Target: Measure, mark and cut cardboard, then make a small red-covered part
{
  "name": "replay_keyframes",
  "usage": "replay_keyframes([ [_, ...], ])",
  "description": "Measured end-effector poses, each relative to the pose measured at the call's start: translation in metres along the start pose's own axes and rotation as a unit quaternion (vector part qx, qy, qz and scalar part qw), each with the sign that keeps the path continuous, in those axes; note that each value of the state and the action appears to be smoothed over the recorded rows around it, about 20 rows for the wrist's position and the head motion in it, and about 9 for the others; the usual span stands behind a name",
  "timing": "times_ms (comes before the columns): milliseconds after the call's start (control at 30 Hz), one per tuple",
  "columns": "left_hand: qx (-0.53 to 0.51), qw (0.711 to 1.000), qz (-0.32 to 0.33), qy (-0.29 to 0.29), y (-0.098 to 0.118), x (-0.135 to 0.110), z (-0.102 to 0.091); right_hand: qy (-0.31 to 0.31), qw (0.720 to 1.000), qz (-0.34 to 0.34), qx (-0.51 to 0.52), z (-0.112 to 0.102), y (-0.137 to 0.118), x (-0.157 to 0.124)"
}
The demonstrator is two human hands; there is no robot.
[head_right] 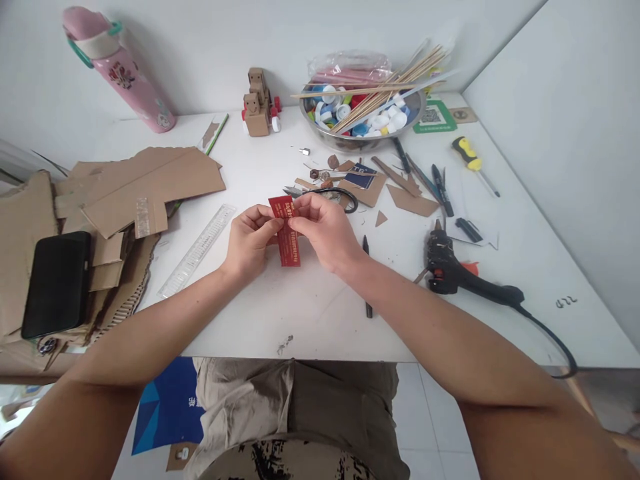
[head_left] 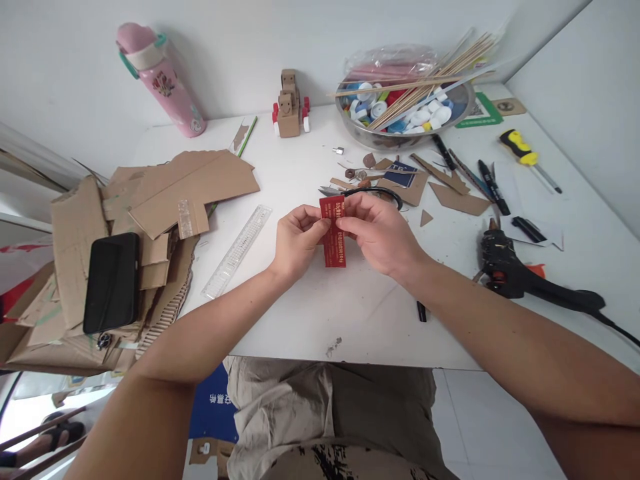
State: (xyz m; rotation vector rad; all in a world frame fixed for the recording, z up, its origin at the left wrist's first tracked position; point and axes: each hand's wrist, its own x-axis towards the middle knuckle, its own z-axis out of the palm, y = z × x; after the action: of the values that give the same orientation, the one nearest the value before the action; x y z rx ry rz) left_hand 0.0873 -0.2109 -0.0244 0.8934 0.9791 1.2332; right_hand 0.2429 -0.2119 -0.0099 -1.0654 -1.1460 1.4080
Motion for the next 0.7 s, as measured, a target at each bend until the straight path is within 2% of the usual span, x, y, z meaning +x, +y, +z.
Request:
replay_keyframes([
  [233,-0.017,1.000,0.002,-0.005,0.001,-0.001,0.001,0.001,1.000,-0.002,0.005,-0.003,0.003,0.002],
  [333,-0.019,1.000,-0.023,-0.008,0.004,0.000,0.001,0.005,1.000,-0.011,0.009,-0.001,0.004,0.002],
  [433,-0.029,0.997,-0.063,-0.016,0.006,0.001,0.001,0.012,0.999,-0.047,-0.007,-0.001,0.004,0.001],
  [500,-0.036,0.993,-0.103,-0.050,0.007,0.001,0.000,0.019,0.997,-0.070,-0.019,-0.003,0.004,0.001],
  [600,-0.041,0.973,-0.158,-0.161,0.006,0.000,-0.002,0.014,0.997,-0.064,-0.032,-0.008,0.003,0.002],
  [700,-0.044,0.952,-0.151,-0.263,0.006,-0.002,-0.003,0.000,0.998,-0.060,-0.035,-0.013,0.001,0.002],
])
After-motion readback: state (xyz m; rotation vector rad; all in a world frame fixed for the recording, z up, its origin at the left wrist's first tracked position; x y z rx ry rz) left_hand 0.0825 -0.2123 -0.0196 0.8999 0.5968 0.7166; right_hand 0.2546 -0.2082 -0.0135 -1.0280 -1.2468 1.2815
